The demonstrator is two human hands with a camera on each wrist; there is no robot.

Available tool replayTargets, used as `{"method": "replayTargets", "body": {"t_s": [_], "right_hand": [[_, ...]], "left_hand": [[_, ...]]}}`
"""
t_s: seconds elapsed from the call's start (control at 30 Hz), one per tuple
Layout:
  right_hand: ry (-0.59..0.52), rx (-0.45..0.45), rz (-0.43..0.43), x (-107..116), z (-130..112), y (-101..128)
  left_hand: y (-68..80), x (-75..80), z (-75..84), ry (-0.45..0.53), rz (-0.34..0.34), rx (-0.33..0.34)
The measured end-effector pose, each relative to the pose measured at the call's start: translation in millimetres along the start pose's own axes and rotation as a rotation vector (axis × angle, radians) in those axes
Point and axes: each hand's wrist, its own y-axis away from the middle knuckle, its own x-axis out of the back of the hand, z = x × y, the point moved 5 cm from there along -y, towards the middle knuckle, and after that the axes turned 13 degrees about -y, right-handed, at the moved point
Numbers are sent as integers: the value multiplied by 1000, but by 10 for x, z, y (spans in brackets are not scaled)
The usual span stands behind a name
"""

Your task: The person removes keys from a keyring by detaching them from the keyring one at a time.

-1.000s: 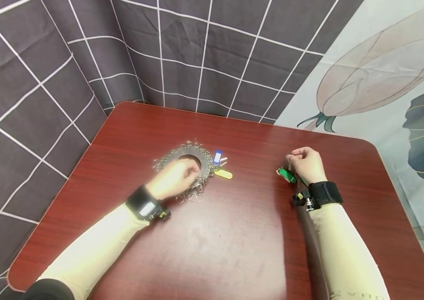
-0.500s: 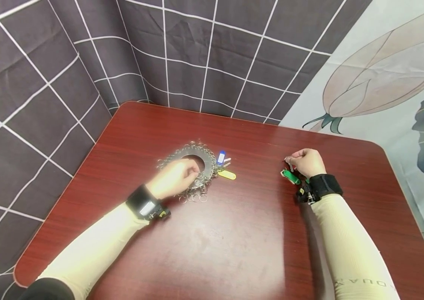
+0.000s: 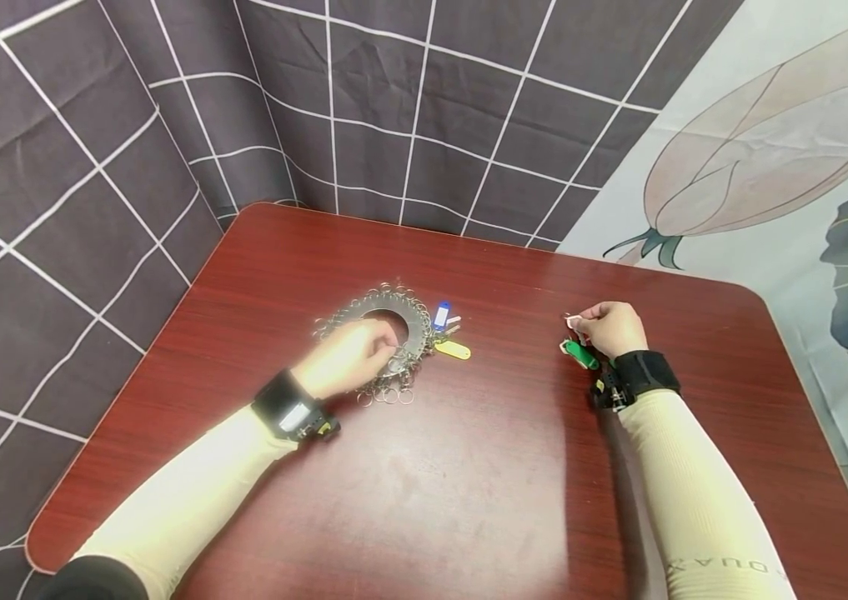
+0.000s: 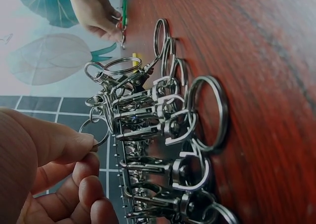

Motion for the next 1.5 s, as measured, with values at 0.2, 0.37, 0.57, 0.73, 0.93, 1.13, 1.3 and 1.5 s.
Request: {"method": "replayTargets", "body": {"t_s": [0.2, 0.37, 0.57, 0.73, 0.93, 1.13, 1.3, 1.5], "right_hand": [[11, 32, 58, 33, -38, 14], [-3, 110, 119, -1, -204, 51], [-30, 260, 76, -262, -568, 118], [-36, 374, -36, -644, -858, 219], [-23, 487, -215, -1086, -1116, 343], [10, 547, -296, -1293, -1209, 372], [39, 579, -317, -1390, -1254, 381], [61, 589, -299, -1463, -1272, 391]], "left_hand": [[-7, -18, -4, 2, -1, -15], [-26, -14, -9, -11, 17, -28], [-110, 84, 81, -28, 32, -51], [-242, 156, 240, -129, 14, -83], [-411, 105, 347, -173, -24, -110], [-478, -17, 336, -199, -85, -119], [-495, -104, 344, -234, -164, -114], [-486, -140, 327, -225, -173, -102]]}}
